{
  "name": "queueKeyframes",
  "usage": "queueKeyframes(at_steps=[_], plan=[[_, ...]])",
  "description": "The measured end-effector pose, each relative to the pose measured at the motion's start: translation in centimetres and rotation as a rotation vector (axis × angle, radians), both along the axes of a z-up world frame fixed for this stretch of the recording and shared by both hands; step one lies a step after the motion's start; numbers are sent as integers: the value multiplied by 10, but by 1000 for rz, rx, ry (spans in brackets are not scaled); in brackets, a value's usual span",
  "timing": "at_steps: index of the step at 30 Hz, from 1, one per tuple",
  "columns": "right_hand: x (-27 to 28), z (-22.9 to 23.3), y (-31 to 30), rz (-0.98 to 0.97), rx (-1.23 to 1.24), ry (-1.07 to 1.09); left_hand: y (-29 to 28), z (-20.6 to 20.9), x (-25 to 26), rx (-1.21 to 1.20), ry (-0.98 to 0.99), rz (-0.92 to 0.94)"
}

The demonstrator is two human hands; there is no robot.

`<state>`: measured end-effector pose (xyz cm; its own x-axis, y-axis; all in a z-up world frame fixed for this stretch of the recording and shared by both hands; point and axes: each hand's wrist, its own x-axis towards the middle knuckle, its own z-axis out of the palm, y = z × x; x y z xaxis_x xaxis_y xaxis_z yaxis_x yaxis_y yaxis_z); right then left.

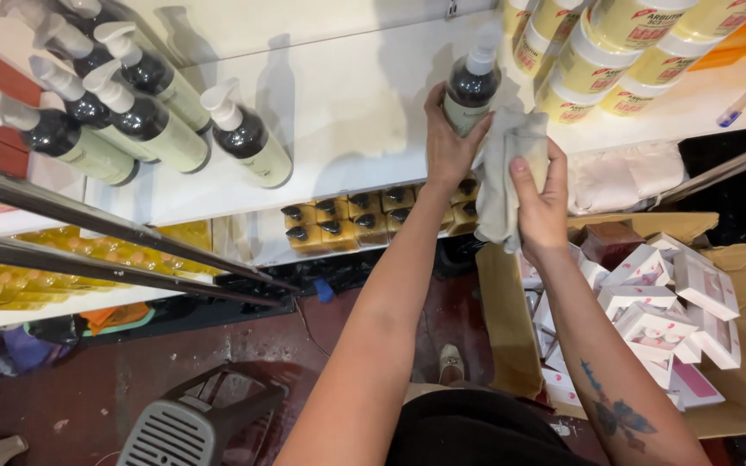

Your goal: The person arranges multiple cream jars on a white shelf, stacking them in neat rows. They then use a cloth to wipe the surface of the shelf and clean several dark pump bottles, placing them back in a line.

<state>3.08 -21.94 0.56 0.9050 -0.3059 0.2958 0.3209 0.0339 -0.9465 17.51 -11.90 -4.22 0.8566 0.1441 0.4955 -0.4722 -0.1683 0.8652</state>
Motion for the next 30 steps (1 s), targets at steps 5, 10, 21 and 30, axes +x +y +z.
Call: queueKeyframes(at_steps=[5, 10, 21, 30], plan=[[5, -1, 24, 27, -168, -75, 19, 0, -23, -48, -28, -72], [4, -6, 64, -50, -463, -53, 73, -30, -57, 148, -153, 235], [1, 4, 165, 71, -510, -78, 256, 19, -61, 42, -143, 702], [-11, 22, 198, 121, -458, 3, 306, 23, -46, -67, 122, 125]])
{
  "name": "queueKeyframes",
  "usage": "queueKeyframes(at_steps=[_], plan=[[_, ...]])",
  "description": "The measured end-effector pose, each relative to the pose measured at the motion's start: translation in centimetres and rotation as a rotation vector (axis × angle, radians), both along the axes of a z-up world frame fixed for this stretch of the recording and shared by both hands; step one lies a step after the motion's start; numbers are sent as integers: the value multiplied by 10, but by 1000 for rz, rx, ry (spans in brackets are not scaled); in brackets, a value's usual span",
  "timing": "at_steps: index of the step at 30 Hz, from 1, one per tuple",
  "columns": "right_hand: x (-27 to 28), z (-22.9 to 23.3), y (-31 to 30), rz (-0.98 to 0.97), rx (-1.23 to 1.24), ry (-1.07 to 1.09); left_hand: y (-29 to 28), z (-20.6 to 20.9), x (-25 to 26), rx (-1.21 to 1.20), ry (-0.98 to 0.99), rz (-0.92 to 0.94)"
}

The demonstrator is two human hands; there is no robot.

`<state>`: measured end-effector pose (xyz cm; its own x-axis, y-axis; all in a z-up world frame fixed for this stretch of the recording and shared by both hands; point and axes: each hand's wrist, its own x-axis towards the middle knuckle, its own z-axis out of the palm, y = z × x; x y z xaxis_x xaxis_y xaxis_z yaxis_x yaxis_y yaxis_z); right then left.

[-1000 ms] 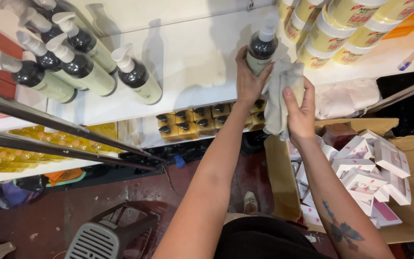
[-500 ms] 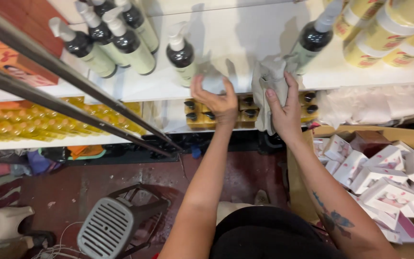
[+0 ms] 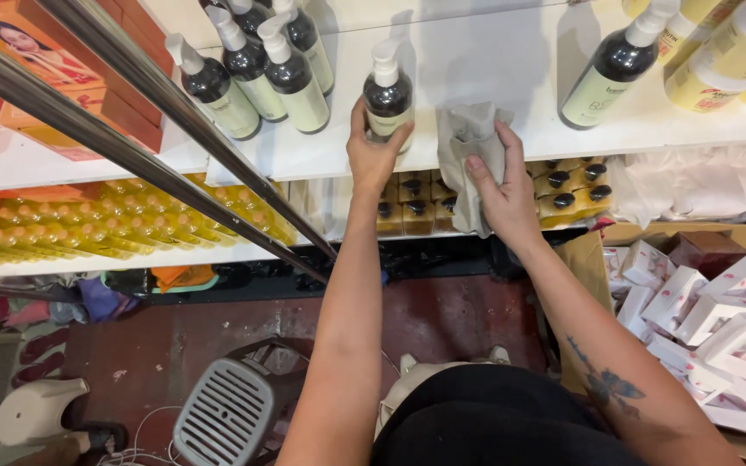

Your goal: The person arranges multiple cream jars on a white shelf, stacking them in neat rows. They then use a cloth to wipe the surface of the shelf and clean several dark pump bottles, placing them back in a line.

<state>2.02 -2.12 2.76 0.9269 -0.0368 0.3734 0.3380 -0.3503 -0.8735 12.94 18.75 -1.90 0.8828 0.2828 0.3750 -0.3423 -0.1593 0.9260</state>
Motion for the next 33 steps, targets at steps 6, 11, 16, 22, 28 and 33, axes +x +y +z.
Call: queueKeyframes(at_steps=[6, 11, 16, 22, 28, 33], plan=[[11, 17, -15, 31, -29, -162, -32, 25, -46, -284, 304, -233], [13, 70, -10, 80, -63, -98, -79, -21, -59, -342, 426, -406], [8, 81, -1, 70, -524, -7, -119, -35, -78, -853, 625, -669], [-28, 29, -15, 8, -529, -266, -130, -57, -77, -792, 599, -571], [-83, 5, -31, -52, -529, -316, -135, -21, -91, -1087, 551, -756], [-96, -36, -80, -60, -553, -338, -145, -29, -88, -1177, 472, -881]])
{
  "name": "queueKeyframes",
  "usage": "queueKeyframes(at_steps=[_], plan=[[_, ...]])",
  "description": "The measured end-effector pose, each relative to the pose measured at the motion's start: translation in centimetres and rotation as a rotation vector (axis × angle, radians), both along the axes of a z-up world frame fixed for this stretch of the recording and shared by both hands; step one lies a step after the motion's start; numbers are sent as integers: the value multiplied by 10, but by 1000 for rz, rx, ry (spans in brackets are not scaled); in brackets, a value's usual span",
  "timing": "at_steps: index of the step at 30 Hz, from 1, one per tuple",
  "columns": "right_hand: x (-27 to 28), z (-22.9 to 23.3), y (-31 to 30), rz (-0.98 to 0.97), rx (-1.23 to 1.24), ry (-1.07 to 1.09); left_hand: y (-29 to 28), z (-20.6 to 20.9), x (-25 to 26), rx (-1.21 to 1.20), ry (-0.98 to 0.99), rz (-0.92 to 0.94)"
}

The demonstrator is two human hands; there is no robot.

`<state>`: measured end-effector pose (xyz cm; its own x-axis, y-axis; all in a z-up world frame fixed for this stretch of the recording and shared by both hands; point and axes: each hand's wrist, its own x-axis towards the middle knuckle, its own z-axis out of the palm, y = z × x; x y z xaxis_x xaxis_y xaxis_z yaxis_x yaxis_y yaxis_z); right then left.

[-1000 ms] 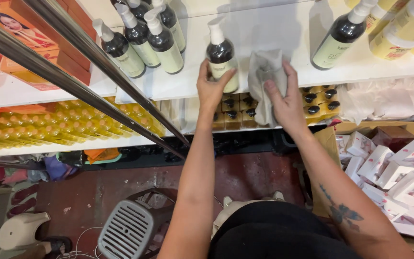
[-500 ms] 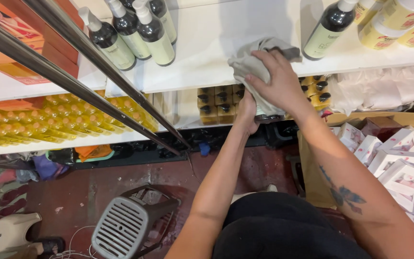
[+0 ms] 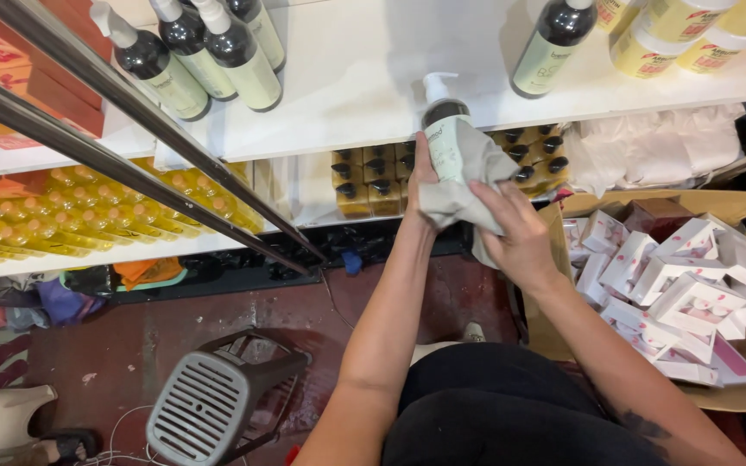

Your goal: The person arranges multiple cream jars on a white shelf, stacking them in neat rows. They then use a cloth to wipe the surface of the shelf and clean several dark pump bottles, placing them back in a line.

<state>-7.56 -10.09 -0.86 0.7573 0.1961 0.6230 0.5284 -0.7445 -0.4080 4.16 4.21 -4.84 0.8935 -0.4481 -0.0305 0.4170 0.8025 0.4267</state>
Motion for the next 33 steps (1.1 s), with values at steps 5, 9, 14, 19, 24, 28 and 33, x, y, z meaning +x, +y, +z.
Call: queueKeyframes(at_steps=[5, 9, 14, 19, 24, 28, 33], plan=[[5, -19, -46, -64, 154, 254, 7, 25, -12, 48, -43, 55], [16, -8, -75, -38, 586, 316, 15, 39, -19, 0, 7, 26], [43, 37, -75, 98, 787, 263, 9, 18, -24, -208, -79, -31], [57, 110, -18, 199, 275, 192, 5, 57, -38, 130, 83, -73], [80, 98, 24, 127, -111, 338, -7, 3, -27, 245, 38, 128], [72, 66, 32, 68, -94, 188, -3, -5, -28, 194, 93, 123], [32, 57, 36, 50, -62, 100, -2, -28, -13, 304, 37, 213]])
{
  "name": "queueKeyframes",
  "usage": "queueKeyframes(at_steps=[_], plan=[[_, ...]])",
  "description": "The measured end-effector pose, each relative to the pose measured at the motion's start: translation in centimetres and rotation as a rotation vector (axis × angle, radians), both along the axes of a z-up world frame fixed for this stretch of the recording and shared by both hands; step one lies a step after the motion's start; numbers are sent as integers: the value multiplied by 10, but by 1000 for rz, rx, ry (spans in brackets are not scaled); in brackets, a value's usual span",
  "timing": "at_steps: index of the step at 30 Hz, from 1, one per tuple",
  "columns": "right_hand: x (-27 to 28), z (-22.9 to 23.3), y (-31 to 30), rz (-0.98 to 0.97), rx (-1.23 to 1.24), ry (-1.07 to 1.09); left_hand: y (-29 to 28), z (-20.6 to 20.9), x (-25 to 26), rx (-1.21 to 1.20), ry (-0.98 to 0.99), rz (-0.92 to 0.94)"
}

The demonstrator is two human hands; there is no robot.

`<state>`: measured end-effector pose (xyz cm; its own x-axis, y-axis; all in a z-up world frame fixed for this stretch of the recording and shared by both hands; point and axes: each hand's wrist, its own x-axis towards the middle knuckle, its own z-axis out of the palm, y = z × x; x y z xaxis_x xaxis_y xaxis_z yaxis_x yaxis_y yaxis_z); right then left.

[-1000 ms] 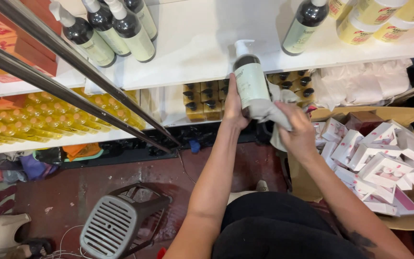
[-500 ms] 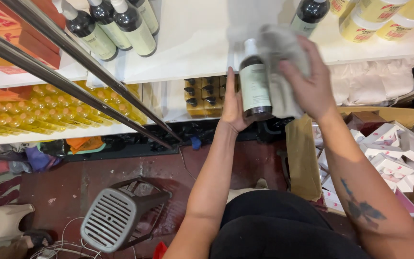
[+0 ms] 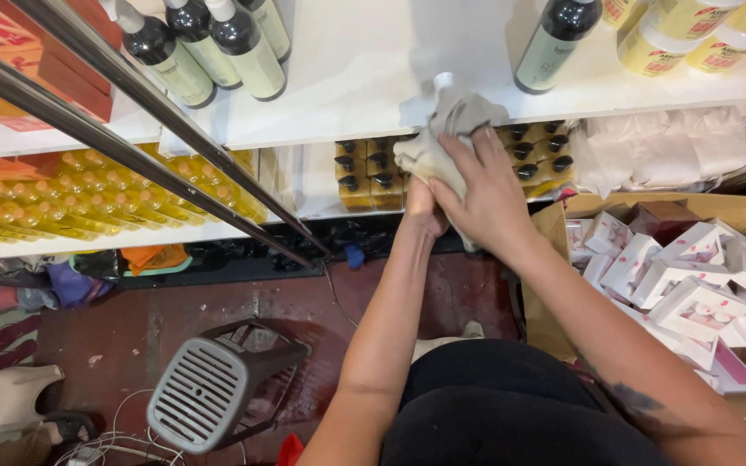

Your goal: The person arranges multiple cream jars on a white shelf, stacking them in neat rows. They then use a cloth to wipe the surface of the shelf and clean several dark pump bottles, placing them back in a line.

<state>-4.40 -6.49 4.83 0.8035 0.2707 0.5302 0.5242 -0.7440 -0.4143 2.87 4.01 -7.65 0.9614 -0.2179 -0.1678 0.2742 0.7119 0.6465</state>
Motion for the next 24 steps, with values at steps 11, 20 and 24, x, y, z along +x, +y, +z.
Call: queueKeyframes(at_steps=[11, 20, 24], plan=[[-25, -65, -56, -34, 78, -92, 7, 39, -1, -282, 5, -175], [-8, -86, -110, -144, 484, 244, 22, 46, 5, -257, 4, -167], [8, -53, -108, 47, 1139, 424, 24, 71, -9, -280, -19, -236]])
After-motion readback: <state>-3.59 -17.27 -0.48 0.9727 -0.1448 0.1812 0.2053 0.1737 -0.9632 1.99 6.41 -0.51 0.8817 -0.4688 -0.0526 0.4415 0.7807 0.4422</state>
